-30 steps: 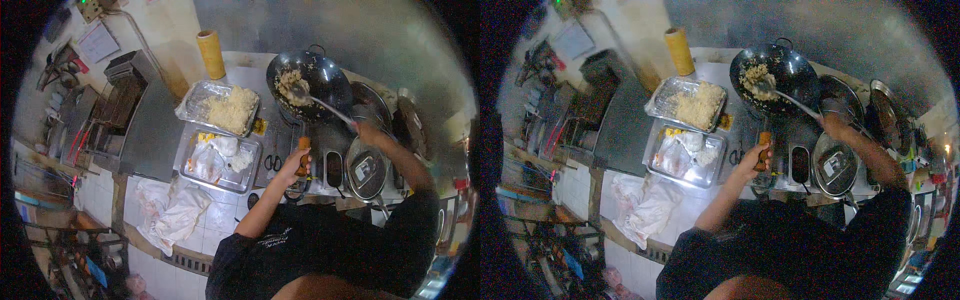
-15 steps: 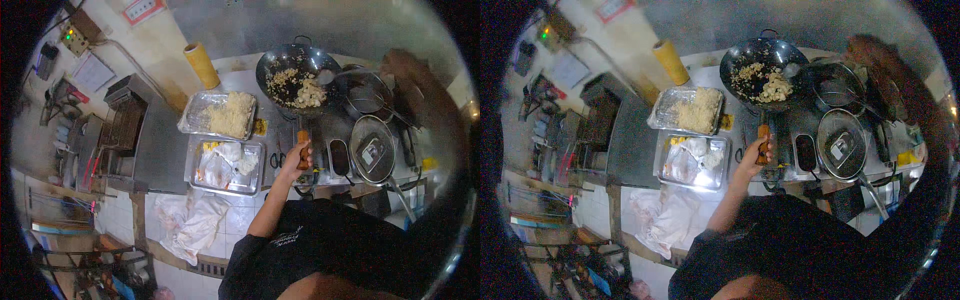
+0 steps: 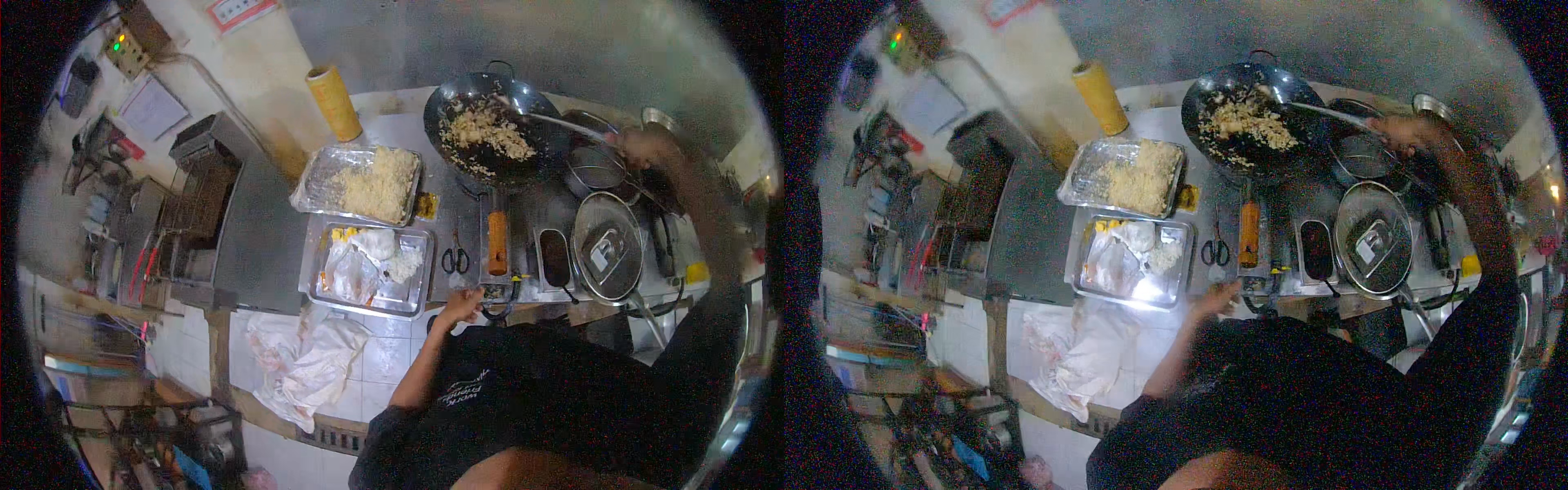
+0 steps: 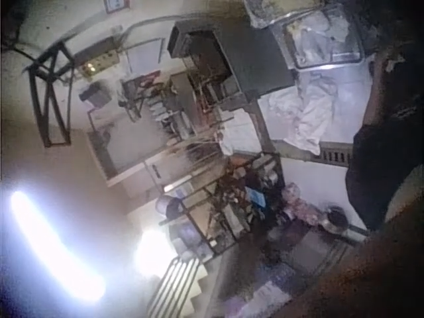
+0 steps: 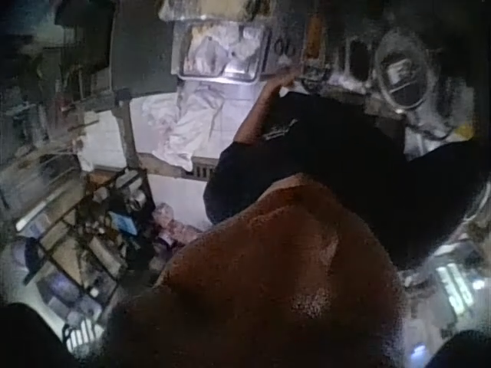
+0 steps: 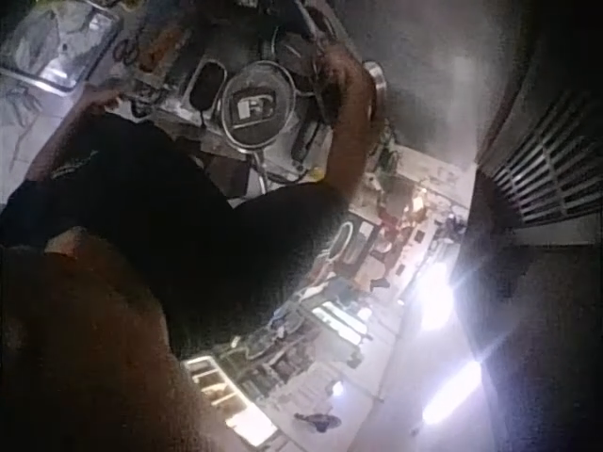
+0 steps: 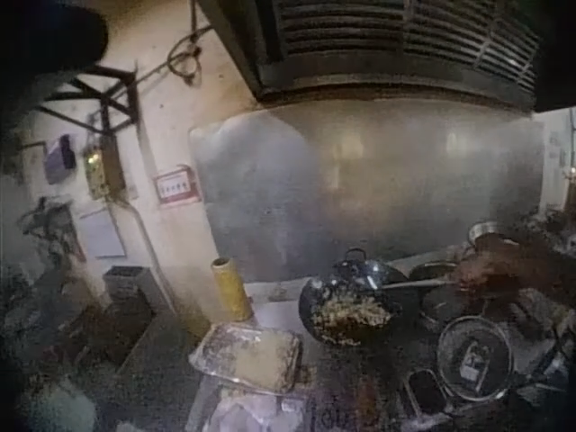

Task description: Cooking fried rice by combining ingredients in a wok and stir-frying.

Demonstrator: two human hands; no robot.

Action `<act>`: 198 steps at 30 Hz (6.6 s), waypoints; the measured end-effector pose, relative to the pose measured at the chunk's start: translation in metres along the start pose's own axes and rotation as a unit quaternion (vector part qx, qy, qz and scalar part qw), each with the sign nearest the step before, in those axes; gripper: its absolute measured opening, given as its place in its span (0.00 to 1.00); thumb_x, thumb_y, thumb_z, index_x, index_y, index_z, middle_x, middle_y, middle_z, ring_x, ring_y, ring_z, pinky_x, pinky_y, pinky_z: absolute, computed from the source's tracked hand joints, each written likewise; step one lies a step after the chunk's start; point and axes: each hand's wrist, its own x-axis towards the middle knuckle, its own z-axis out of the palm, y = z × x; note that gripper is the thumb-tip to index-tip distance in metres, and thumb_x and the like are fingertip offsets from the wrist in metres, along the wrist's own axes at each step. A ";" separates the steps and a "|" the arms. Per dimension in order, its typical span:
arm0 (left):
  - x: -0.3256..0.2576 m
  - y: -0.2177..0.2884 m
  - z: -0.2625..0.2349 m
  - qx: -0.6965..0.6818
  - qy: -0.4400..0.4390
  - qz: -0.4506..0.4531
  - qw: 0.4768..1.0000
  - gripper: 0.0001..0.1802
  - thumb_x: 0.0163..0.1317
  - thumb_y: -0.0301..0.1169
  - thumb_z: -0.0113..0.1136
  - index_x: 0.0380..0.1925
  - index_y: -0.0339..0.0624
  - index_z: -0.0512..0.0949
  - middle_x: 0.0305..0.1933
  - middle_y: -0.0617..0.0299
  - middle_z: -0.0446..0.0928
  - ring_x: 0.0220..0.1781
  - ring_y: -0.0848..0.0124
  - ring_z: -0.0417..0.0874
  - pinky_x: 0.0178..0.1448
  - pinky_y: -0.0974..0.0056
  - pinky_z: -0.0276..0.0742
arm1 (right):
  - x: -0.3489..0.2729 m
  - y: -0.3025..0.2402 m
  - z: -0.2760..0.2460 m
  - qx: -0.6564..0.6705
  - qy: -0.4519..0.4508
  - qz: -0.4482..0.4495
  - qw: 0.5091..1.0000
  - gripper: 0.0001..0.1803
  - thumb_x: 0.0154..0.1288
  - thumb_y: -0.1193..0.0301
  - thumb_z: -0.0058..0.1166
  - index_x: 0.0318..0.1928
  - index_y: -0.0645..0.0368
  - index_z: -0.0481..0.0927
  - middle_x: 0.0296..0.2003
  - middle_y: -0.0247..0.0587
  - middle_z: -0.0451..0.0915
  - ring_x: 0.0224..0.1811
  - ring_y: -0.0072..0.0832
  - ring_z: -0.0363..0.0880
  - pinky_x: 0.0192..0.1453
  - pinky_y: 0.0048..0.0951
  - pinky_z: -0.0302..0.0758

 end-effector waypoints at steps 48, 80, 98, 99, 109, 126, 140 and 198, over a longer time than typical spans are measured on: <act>-0.065 -0.024 -0.159 0.337 0.424 0.160 0.825 0.23 0.44 0.42 0.60 0.39 0.39 0.74 0.37 0.51 0.74 0.39 0.56 0.74 0.43 0.56 0.68 | -0.065 -0.199 0.359 0.179 0.228 -0.509 0.811 0.12 0.48 0.73 0.57 0.34 0.60 0.71 0.27 0.41 0.74 0.21 0.33 0.72 0.27 0.29 0.71; -0.026 -0.045 -0.244 0.345 0.613 0.170 0.690 0.42 0.37 0.49 0.60 0.51 0.35 0.63 0.54 0.41 0.61 0.56 0.45 0.59 0.59 0.49 0.55 | -0.024 -0.273 0.389 0.225 0.159 -0.316 0.908 0.08 0.54 0.73 0.51 0.35 0.59 0.72 0.31 0.45 0.75 0.35 0.40 0.75 0.40 0.32 0.70; 0.006 -0.016 -0.234 0.419 0.434 0.254 0.756 0.12 0.45 0.36 0.53 0.26 0.39 0.75 0.38 0.51 0.72 0.41 0.55 0.70 0.46 0.51 0.62 | -0.039 -0.265 0.362 0.265 0.215 -0.316 0.885 0.03 0.54 0.76 0.52 0.30 0.60 0.72 0.27 0.40 0.72 0.30 0.34 0.71 0.35 0.29 0.67; 0.004 -0.016 -0.231 0.424 0.410 0.242 0.770 0.12 0.45 0.36 0.53 0.26 0.40 0.75 0.35 0.52 0.72 0.40 0.56 0.70 0.44 0.51 0.61 | -0.038 -0.266 0.362 0.256 0.222 -0.333 0.880 0.02 0.54 0.76 0.51 0.30 0.60 0.72 0.28 0.41 0.72 0.31 0.34 0.71 0.36 0.29 0.67; -0.052 0.013 -0.186 -0.091 0.267 0.303 0.910 0.29 0.52 0.41 0.53 0.52 0.37 0.62 0.46 0.51 0.67 0.46 0.61 0.68 0.51 0.59 0.62 | -0.045 -0.323 0.331 0.390 0.186 -0.447 0.784 0.02 0.57 0.77 0.46 0.31 0.61 0.72 0.34 0.45 0.70 0.40 0.34 0.68 0.46 0.30 0.64; -0.012 -0.023 -0.285 0.081 0.525 0.311 0.789 0.21 0.60 0.41 0.47 0.43 0.33 0.70 0.42 0.49 0.69 0.46 0.59 0.69 0.51 0.60 0.63 | 0.057 -0.348 0.403 0.083 0.248 -0.368 0.892 0.13 0.48 0.70 0.53 0.37 0.57 0.70 0.36 0.47 0.70 0.38 0.45 0.71 0.41 0.40 0.70; 0.056 -0.018 -0.265 0.402 0.606 0.170 0.665 0.23 0.48 0.41 0.56 0.38 0.35 0.67 0.46 0.42 0.66 0.49 0.47 0.66 0.53 0.50 0.61 | 0.014 -0.347 0.380 0.090 0.255 -0.349 0.897 0.14 0.48 0.68 0.55 0.35 0.60 0.71 0.39 0.43 0.67 0.46 0.40 0.66 0.48 0.39 0.63; -0.003 -0.036 -0.286 0.175 0.586 0.210 0.763 0.18 0.61 0.34 0.39 0.44 0.32 0.69 0.46 0.45 0.69 0.48 0.51 0.68 0.53 0.55 0.62 | -0.034 -0.006 0.098 -0.454 0.233 -0.043 0.859 0.18 0.55 0.60 0.42 0.42 0.58 0.72 0.33 0.44 0.78 0.33 0.38 0.79 0.34 0.37 0.76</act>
